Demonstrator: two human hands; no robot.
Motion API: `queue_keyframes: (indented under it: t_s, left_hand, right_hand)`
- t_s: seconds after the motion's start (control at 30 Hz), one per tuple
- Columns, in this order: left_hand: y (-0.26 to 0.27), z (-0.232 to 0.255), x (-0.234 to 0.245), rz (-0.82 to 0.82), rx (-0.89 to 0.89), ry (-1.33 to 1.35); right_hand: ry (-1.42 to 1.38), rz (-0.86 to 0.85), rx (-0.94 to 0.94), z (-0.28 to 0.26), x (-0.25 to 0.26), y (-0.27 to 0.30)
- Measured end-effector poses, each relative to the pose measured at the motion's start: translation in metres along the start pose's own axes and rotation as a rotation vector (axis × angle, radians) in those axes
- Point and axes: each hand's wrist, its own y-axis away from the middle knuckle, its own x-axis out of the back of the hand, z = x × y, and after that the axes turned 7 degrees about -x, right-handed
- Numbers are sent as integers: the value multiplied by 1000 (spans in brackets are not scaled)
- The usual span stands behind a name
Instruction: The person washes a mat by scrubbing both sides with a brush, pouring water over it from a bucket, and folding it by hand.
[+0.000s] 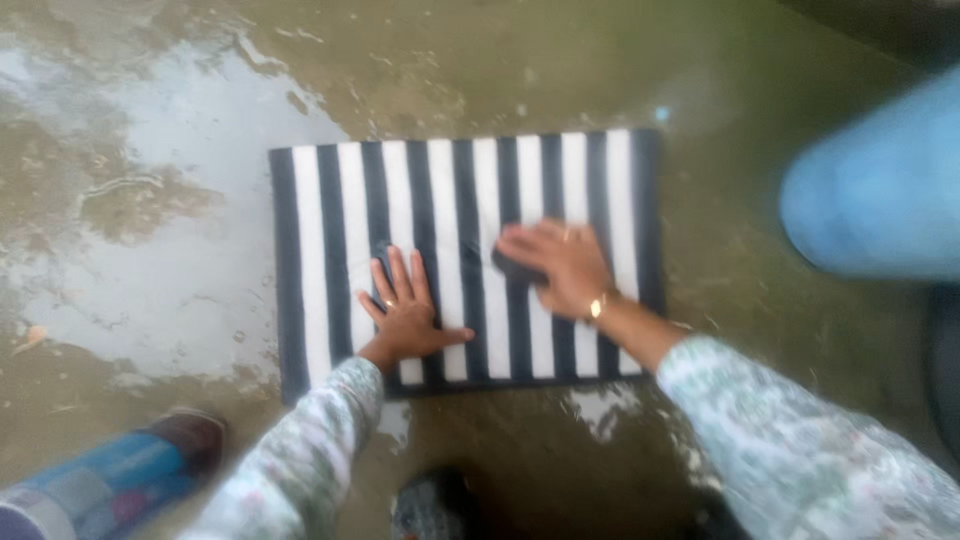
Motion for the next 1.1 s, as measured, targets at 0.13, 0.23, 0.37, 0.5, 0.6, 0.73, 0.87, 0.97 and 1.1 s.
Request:
queue_keyframes:
  t_s: [0.13, 0.23, 0.37, 0.5, 0.6, 0.73, 0.87, 0.97, 1.1]
  left_hand:
    - [9, 2, -5, 136, 15, -8]
    - [24, -22, -8, 379, -57, 37]
    - [9, -83, 29, 817, -201, -43]
    - [-28, -131, 74, 897, -359, -119]
    - [-63, -133, 91, 770, -339, -117]
    - [-67, -132, 80, 777, -304, -131]
    - [-64, -134, 84, 777, -284, -128]
    - [-66, -135, 85, 726, -314, -89]
    - [-82, -135, 96, 655, -277, -74]
  right_hand:
    - [-34, -76, 38, -11, -23, 99]
    - [-15, -175, 63, -17, -30, 150]
    - [-33, -325, 152, -15, -17, 141]
    - [-135, 9, 307, -37, -5, 21]
    - [-66, 134, 111, -74, 17, -96]
    - [-98, 149, -45, -100, 13, -183]
    - [-113, 213, -37, -108, -24, -144]
    - [-63, 183, 89, -101, -35, -83]
    - [-47, 32, 90, -98, -51, 8]
